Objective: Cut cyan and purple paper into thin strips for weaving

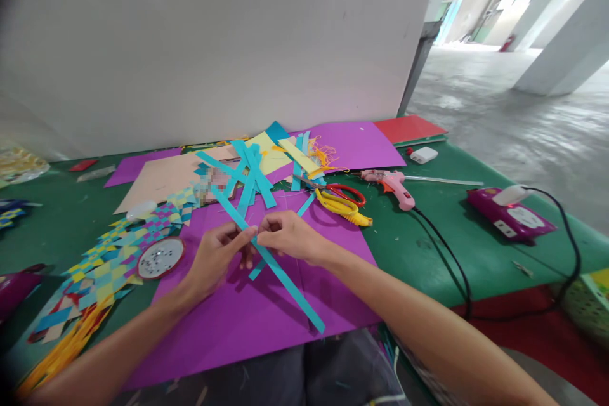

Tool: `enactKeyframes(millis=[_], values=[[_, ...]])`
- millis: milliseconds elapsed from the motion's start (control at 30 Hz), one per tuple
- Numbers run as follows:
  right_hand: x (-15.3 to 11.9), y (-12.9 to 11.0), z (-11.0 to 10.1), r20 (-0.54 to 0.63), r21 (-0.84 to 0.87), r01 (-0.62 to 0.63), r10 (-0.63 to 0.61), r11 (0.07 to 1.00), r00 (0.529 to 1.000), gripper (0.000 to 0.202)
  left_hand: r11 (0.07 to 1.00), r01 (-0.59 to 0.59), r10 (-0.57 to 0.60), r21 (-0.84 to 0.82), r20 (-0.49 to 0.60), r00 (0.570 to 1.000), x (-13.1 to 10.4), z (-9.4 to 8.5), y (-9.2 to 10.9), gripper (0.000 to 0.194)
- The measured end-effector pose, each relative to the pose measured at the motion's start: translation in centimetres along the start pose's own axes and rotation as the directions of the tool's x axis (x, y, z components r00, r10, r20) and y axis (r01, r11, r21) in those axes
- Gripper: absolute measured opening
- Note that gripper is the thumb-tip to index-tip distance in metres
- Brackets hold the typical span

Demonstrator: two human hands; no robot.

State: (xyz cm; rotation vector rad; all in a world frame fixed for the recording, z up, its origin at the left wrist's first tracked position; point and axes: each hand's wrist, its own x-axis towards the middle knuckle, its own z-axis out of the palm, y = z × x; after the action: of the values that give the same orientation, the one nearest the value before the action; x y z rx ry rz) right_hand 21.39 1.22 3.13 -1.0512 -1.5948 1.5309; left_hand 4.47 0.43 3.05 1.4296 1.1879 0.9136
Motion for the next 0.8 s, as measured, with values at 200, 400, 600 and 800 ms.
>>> enactKeyframes(millis=[200,400,600,800], values=[[0.1,0.0,0.2,0.030,0.111,-0.037,0.034,0.993,0.999,0.006,0.997,-0.073,0.071,-0.039,-0.049,0.996,0.1,-0.3,0.1,0.028],[-0.1,-0.3,0.2,0.035,0.172,-0.063,0.058,0.983,0.998,0.005,0.986,-0.115,0.103,-0.124,-0.095,0.990,1.1,-1.6,-0.3,0.027],[-0.2,-0.1,-0.1,0.030,0.167,-0.081,0.077,0.983,0.997,0.004,0.941,-0.206,0.117,-0.267,-0.316,0.942,2.9,-3.6,-0.2,0.029],[-0.1,-0.1,0.0,-0.007,0.152,-0.070,0.072,0.986,0.997,0.003,0.968,-0.120,0.098,-0.218,-0.109,0.989,2.2,-2.5,-0.8,0.032]])
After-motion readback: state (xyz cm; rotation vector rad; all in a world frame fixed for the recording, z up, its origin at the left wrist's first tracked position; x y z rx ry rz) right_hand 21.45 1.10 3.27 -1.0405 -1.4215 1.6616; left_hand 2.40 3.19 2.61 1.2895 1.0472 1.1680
